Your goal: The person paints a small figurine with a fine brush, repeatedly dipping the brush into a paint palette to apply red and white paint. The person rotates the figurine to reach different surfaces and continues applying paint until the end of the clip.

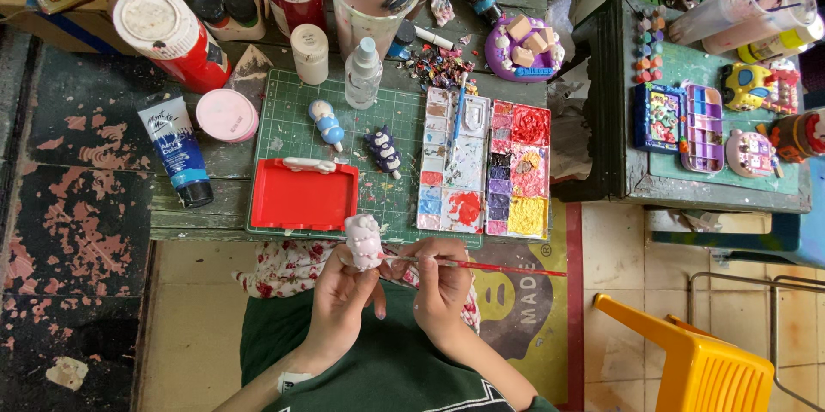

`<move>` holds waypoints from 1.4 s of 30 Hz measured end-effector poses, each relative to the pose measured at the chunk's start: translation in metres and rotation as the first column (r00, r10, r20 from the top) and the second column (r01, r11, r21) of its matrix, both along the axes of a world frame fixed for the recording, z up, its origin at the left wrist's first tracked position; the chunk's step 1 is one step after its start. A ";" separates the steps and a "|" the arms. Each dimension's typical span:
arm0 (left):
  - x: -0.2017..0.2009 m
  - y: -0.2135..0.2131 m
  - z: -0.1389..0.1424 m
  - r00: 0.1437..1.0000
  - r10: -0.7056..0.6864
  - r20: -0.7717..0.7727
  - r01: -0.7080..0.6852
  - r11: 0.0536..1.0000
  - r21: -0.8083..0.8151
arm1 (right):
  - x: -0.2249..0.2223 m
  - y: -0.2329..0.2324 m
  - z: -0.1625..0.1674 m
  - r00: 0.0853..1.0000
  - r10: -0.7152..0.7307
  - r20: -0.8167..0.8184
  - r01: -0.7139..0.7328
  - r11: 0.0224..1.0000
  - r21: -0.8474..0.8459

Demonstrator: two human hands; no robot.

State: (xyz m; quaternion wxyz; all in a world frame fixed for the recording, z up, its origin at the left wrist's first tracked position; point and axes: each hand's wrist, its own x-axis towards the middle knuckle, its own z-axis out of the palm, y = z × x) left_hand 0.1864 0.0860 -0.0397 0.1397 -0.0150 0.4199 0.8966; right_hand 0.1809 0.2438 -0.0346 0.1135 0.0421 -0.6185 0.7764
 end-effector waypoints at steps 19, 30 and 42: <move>-0.003 0.002 0.003 1.000 -0.007 0.003 0.007 1.000 -0.025 | 0.000 0.004 0.007 0.996 0.004 -0.093 0.010 0.990 0.144; -0.003 0.003 0.002 1.000 -0.002 0.003 0.002 1.000 -0.009 | 0.000 0.007 0.002 0.985 0.003 -0.174 0.037 0.973 0.228; -0.003 0.002 0.000 1.000 0.000 0.020 0.000 1.000 0.005 | 0.000 0.006 0.008 0.991 -0.041 -0.131 0.065 0.981 0.184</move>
